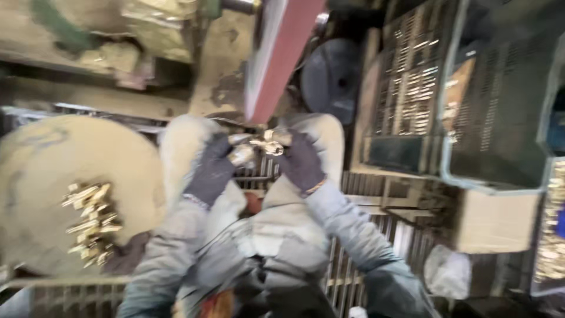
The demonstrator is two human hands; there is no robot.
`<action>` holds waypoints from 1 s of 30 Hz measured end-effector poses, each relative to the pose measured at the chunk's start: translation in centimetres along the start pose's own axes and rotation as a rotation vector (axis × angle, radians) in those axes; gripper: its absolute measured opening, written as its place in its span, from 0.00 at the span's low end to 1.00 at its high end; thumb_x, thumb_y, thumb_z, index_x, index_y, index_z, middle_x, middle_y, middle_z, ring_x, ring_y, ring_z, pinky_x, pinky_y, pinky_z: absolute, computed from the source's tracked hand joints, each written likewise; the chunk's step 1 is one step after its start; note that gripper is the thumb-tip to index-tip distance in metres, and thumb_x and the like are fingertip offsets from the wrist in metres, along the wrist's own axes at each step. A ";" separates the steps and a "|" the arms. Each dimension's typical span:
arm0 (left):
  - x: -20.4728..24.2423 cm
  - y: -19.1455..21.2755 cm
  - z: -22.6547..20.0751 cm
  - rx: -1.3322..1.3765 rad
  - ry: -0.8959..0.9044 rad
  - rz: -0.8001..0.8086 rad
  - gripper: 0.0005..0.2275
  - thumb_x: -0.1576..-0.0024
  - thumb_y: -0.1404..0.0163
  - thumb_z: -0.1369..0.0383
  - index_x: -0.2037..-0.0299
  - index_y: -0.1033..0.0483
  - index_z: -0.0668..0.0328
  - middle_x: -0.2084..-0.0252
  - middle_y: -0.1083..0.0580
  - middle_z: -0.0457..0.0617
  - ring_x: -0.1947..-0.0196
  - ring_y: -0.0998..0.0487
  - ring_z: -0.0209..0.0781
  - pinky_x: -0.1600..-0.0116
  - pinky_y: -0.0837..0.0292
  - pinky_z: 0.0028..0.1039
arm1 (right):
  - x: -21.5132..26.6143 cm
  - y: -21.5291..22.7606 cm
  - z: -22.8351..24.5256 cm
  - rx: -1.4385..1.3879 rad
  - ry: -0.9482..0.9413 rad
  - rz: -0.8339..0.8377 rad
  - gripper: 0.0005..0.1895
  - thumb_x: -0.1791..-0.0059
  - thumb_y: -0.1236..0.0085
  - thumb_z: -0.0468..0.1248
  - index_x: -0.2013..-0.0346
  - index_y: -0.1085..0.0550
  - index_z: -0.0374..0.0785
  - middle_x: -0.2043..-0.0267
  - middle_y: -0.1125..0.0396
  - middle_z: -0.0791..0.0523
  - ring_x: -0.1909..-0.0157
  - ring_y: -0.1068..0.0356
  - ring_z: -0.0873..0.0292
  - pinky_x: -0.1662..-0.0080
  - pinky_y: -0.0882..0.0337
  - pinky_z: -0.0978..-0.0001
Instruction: The person sits on the floor and uses a belt sander to grind and smooth the surfaces of small brass-colored metal parts. They hold the parts with gloved hands, rotating them against the moving belt to treat different sides, and periodically inspect the finished surfaces.
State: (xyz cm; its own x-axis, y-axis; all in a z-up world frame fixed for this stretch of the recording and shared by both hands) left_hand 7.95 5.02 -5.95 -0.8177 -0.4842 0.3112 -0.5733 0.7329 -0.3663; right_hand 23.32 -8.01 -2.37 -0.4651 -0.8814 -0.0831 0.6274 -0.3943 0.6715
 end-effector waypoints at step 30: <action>-2.9 1.2 2.8 0.223 0.216 -0.116 0.13 0.38 0.48 0.70 0.46 0.23 0.67 0.59 0.22 0.45 0.63 0.23 0.31 0.56 0.25 0.22 | -3.1 -2.4 -2.6 0.225 -0.271 0.117 0.29 0.54 0.37 0.57 0.56 0.24 0.33 0.60 0.28 0.41 0.55 0.29 0.39 0.54 0.31 0.45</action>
State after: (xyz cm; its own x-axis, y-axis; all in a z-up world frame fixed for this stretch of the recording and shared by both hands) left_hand 9.50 5.92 -9.71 -0.7301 -0.4289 0.5319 -0.6788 0.5446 -0.4927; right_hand 24.87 -5.01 -5.58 -0.5657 -0.8043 0.1820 0.5472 -0.2011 0.8125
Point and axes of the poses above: each hand's wrist, its own x-axis away from the middle knuckle, its own y-axis out of the back of the hand, z = x × y, the point moved 5 cm from there along -x, towards the middle knuckle
